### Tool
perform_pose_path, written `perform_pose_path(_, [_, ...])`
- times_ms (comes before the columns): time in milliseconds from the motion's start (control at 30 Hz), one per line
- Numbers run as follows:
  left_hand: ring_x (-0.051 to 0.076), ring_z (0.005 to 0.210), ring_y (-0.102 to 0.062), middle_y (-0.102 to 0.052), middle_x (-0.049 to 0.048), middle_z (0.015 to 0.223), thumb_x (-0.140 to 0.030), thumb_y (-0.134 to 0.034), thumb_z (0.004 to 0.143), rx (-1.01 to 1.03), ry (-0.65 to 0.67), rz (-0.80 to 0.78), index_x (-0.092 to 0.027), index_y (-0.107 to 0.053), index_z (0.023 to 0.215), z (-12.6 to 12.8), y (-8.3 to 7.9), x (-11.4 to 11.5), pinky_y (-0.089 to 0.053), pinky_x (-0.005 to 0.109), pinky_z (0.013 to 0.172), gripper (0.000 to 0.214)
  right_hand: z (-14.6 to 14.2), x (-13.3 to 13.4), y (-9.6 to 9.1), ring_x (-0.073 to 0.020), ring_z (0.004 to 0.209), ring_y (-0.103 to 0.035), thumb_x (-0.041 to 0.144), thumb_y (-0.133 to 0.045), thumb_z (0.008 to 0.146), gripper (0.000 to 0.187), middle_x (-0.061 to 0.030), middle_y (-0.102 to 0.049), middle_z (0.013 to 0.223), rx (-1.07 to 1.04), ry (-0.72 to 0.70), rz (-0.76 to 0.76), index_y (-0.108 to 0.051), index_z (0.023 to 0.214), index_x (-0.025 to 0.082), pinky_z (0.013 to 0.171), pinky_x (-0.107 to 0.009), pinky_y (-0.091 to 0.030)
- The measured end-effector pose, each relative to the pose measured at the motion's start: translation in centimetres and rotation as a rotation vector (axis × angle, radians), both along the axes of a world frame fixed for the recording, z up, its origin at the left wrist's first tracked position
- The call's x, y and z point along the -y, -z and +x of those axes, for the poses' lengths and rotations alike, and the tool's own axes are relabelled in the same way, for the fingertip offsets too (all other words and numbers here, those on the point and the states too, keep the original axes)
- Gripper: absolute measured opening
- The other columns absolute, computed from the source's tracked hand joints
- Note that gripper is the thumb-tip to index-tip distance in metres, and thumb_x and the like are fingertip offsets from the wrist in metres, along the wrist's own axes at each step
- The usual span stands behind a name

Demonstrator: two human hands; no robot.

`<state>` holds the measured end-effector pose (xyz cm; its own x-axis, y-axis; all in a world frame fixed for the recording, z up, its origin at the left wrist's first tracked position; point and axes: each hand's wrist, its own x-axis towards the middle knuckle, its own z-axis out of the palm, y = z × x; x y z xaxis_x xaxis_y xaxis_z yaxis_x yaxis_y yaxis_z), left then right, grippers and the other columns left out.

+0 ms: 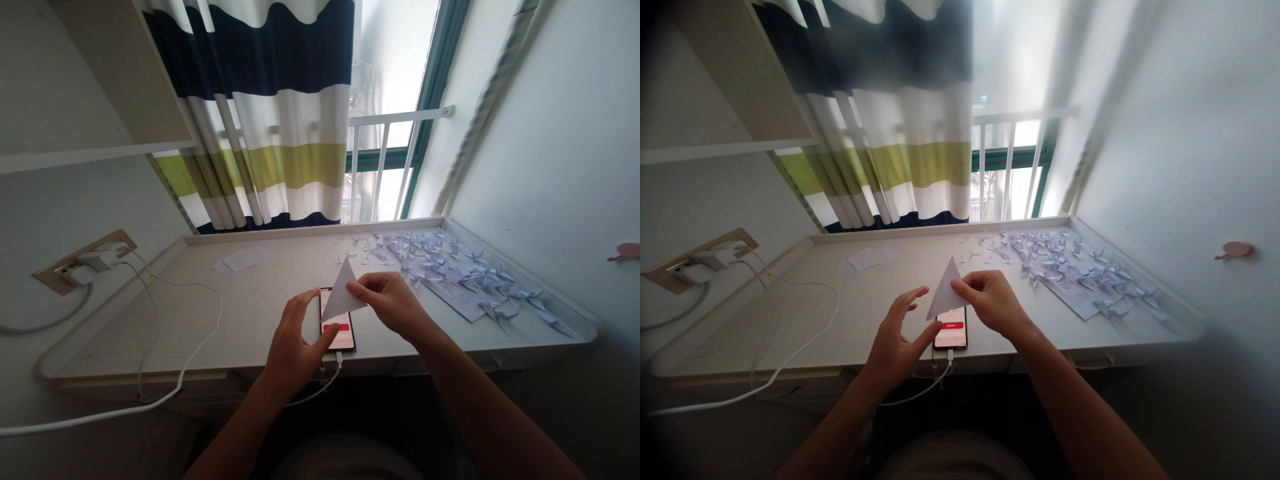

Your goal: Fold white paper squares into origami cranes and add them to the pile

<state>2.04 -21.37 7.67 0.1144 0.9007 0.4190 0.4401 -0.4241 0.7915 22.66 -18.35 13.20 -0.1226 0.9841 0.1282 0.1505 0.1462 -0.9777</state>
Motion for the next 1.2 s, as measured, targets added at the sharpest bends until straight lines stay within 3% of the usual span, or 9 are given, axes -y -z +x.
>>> perform_pose_path(133, [0.031, 0.122, -0.063, -0.066, 0.0131, 0.135, -0.039, -0.076, 0.086, -0.114, 0.010, 0.150, -0.024, -0.055, 0.141, 0.9, -0.4, 0.0, -0.053, 0.048, 0.101, 0.061, -1.1, 0.4, 0.3, -0.0141, 0.063, -0.057, 0.047, -0.077, 0.080, 0.033, -0.0033, -0.069, 0.067, 0.001, 0.023, 0.015, -0.075, 0.069, 0.016, 0.059, -0.028, -0.042])
perform_pose_path(400, [0.026, 0.099, -0.074, -0.076, 0.0074, 0.118, -0.037, -0.068, 0.093, -0.063, 0.060, 0.065, -0.027, -0.063, 0.132, 1.4, -0.7, -0.3, -0.060, 0.037, 0.081, 0.040, -1.8, 0.9, 0.8, -0.0129, 0.057, -0.054, 0.052, -0.083, 0.074, 0.044, -0.0011, -0.062, 0.058, -0.054, 0.114, 0.035, -0.062, 0.059, 0.017, 0.054, -0.026, -0.039])
perform_pose_path(500, [0.025, 0.097, -0.075, -0.077, 0.0068, 0.116, -0.039, -0.065, 0.095, 0.036, 0.120, -0.044, -0.027, -0.063, 0.132, 1.5, -0.7, -0.3, -0.060, 0.033, 0.075, 0.039, -1.8, 0.9, 0.8, -0.0135, 0.058, -0.055, 0.053, -0.083, 0.074, 0.044, -0.0011, -0.063, 0.061, -0.097, 0.084, 0.036, -0.060, 0.061, 0.018, 0.055, -0.027, -0.041])
perform_pose_path(667, [0.025, 0.099, -0.076, -0.078, 0.0095, 0.108, -0.044, -0.057, 0.100, 0.354, 0.256, -0.236, -0.019, -0.066, 0.121, 1.5, -1.2, -0.6, -0.059, 0.036, 0.086, 0.034, -1.5, 0.9, 1.0, -0.0119, 0.059, -0.051, 0.053, -0.080, 0.078, 0.045, 0.0013, -0.059, 0.062, -0.161, -0.014, 0.093, -0.057, 0.063, 0.018, 0.056, -0.026, -0.041])
perform_pose_path(833, [0.022, 0.086, -0.076, -0.078, 0.0072, 0.094, -0.046, -0.060, 0.097, 0.537, 0.281, -0.331, -0.015, -0.070, 0.106, 1.2, -1.6, -1.1, -0.062, 0.033, 0.076, 0.034, -1.2, 1.3, 1.2, -0.0153, 0.068, -0.059, 0.049, -0.076, 0.084, 0.036, -0.0019, -0.067, 0.072, -0.102, -0.084, 0.107, -0.064, 0.071, 0.018, 0.064, -0.029, -0.049])
perform_pose_path(1000, [0.018, 0.079, -0.073, -0.078, 0.0044, 0.089, -0.040, -0.070, 0.092, 0.493, 0.182, -0.237, -0.018, -0.074, 0.098, 0.3, -1.5, -1.6, -0.061, 0.029, 0.070, 0.024, -0.6, 1.6, 1.1, -0.0179, 0.071, -0.065, 0.043, -0.076, 0.085, 0.028, -0.0027, -0.069, 0.075, 0.006, -0.045, 0.103, -0.065, 0.077, 0.018, 0.068, -0.032, -0.055])
perform_pose_path(1067, [0.018, 0.080, -0.073, -0.079, 0.0049, 0.092, -0.035, -0.071, 0.091, 0.446, 0.116, -0.158, -0.019, -0.075, 0.098, -0.1, -1.5, -1.6, -0.060, 0.030, 0.071, 0.018, -0.3, 1.6, 1.1, -0.0193, 0.076, -0.069, 0.039, -0.080, 0.083, 0.028, -0.0024, -0.072, 0.083, 0.001, 0.017, 0.155, -0.067, 0.100, 0.021, 0.072, -0.035, -0.059])
perform_pose_path(1133, [0.021, 0.091, -0.074, -0.079, 0.0060, 0.101, -0.027, -0.070, 0.090, 0.384, 0.080, -0.046, -0.021, -0.076, 0.098, -0.4, -1.4, -1.6, -0.060, 0.032, 0.078, 0.012, 0.0, 1.7, 1.0, -0.0211, 0.084, -0.072, 0.037, -0.081, 0.082, 0.048, -0.0040, -0.074, 0.097, 0.043, 0.056, 0.251, -0.061, 0.125, 0.026, 0.080, -0.040, -0.062])
perform_pose_path(1200, [0.022, 0.101, -0.072, -0.078, 0.0061, 0.105, -0.019, -0.068, 0.090, 0.324, 0.079, 0.098, -0.022, -0.076, 0.095, -0.6, -1.3, -1.6, -0.058, 0.034, 0.085, 0.010, 0.1, 1.9, 0.9, -0.0230, 0.093, -0.072, 0.034, -0.078, 0.086, 0.046, -0.0063, -0.074, 0.108, 0.151, 0.053, 0.390, -0.062, 0.129, 0.029, 0.085, -0.042, -0.061])
